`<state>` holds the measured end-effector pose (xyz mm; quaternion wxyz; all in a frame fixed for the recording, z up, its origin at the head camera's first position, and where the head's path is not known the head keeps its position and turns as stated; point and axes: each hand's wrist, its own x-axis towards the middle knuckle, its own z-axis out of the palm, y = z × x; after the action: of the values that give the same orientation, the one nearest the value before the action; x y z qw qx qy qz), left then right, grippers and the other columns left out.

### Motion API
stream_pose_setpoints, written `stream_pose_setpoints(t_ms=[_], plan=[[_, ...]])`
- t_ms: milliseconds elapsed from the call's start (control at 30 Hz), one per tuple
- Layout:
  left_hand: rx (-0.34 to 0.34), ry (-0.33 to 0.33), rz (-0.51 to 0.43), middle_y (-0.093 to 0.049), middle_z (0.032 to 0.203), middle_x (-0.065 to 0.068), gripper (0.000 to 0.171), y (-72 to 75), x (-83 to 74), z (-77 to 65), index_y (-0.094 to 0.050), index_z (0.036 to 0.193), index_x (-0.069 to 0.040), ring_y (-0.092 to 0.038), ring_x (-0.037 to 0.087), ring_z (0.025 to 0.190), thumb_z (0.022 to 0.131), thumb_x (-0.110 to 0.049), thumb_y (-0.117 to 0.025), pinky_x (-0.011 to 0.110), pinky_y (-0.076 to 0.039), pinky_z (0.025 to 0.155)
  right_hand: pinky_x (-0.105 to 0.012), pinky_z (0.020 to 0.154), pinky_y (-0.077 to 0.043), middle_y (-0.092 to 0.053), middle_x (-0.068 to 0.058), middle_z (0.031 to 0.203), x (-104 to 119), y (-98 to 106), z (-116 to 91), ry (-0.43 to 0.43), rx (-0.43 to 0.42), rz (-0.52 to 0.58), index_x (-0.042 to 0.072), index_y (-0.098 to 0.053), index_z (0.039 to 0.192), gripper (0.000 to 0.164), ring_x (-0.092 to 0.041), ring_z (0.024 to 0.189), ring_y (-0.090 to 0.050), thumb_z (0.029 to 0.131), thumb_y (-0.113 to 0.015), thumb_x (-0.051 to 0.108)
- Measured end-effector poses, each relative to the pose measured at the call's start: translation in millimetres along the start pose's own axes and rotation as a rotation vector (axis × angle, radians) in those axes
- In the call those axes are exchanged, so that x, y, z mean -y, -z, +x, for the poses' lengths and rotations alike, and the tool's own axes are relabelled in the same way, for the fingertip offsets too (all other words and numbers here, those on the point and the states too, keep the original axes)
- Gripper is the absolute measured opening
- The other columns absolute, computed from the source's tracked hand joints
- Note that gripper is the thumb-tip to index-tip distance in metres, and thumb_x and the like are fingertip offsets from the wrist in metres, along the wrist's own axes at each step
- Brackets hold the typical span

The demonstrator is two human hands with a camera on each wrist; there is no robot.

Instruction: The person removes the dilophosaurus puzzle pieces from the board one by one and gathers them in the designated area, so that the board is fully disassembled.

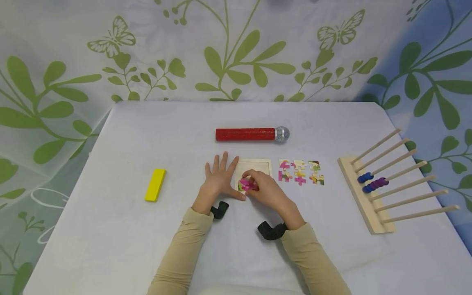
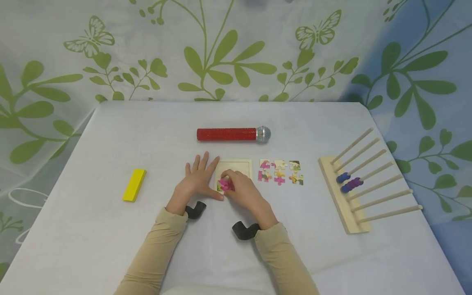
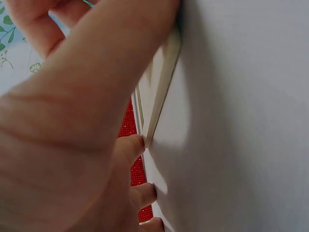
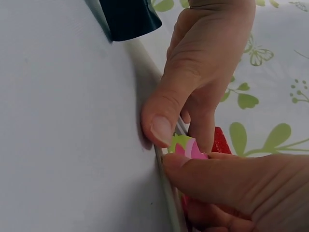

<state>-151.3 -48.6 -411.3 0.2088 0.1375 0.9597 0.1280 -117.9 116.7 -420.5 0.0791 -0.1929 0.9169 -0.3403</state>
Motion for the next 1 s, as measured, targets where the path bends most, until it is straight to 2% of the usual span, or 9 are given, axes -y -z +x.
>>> stream_pose_setpoints(t_ms=[200, 367, 500, 600, 800, 1000], plan=[[0.017, 0.011, 0.010, 0.005, 0.150, 0.014, 0.121, 0.9, 0.1, 1.9, -0.009, 0.147, -0.021, 0.007, 0.037, 0.134, 0.054, -0.061, -0.076, 0.060, 0.001, 0.101, -0.028, 0.063, -0.044, -0.056, -0.001, 0.083, -5.2, 6.2, -3.3, -0.030, -0.001, 0.111, 0.008, -0.057, 0.113, 0.040, -0.015, 0.070, -0.049, 0.077, -0.072, 0.013], [0.018, 0.011, 0.014, 0.005, 0.150, 0.013, 0.122, 1.5, -0.6, 1.4, -0.008, 0.147, -0.021, 0.007, 0.036, 0.134, 0.054, -0.061, -0.076, 0.059, 0.000, 0.102, -0.028, 0.055, -0.039, -0.051, -0.001, 0.070, -28.7, 29.9, -19.6, -0.078, 0.014, 0.199, 0.010, -0.057, 0.114, 0.040, -0.016, 0.061, -0.046, 0.078, -0.072, 0.021], [0.018, 0.016, 0.004, 0.005, 0.150, 0.013, 0.122, 1.9, -1.6, 0.0, -0.009, 0.147, -0.020, 0.006, 0.036, 0.134, 0.054, -0.059, -0.078, 0.059, 0.000, 0.102, -0.026, 0.050, -0.035, -0.048, 0.000, 0.065, -54.6, 50.0, -38.8, -0.123, 0.011, 0.181, 0.012, -0.058, 0.115, 0.041, -0.015, 0.057, -0.043, 0.078, -0.072, 0.017], [0.024, 0.023, 0.003, 0.005, 0.150, 0.013, 0.122, 2.0, -2.2, -0.6, -0.008, 0.147, -0.021, 0.007, 0.036, 0.134, 0.054, -0.058, -0.078, 0.059, 0.001, 0.102, -0.025, 0.050, -0.035, -0.048, -0.001, 0.066, -66.0, 59.9, -49.6, -0.142, 0.024, 0.169, 0.010, -0.058, 0.116, 0.041, -0.015, 0.057, -0.043, 0.078, -0.072, 0.014], [0.021, 0.020, 0.004, 0.005, 0.150, 0.013, 0.122, 1.3, -2.5, -0.8, -0.008, 0.147, -0.021, 0.007, 0.036, 0.134, 0.054, -0.058, -0.078, 0.059, 0.001, 0.101, -0.024, 0.051, -0.034, -0.048, -0.001, 0.067, -71.2, 66.3, -56.8, -0.164, 0.063, 0.163, 0.009, -0.059, 0.116, 0.040, -0.014, 0.059, -0.043, 0.078, -0.072, 0.014], [0.028, 0.021, 0.000, 0.005, 0.150, 0.013, 0.122, 2.2, -2.9, -0.8, -0.007, 0.147, -0.021, 0.007, 0.036, 0.134, 0.054, -0.058, -0.078, 0.059, 0.001, 0.102, -0.024, 0.051, -0.033, -0.047, -0.001, 0.067, -70.0, 65.8, -56.6, -0.179, 0.046, 0.147, 0.007, -0.058, 0.116, 0.041, -0.015, 0.059, -0.043, 0.077, -0.072, 0.012]])
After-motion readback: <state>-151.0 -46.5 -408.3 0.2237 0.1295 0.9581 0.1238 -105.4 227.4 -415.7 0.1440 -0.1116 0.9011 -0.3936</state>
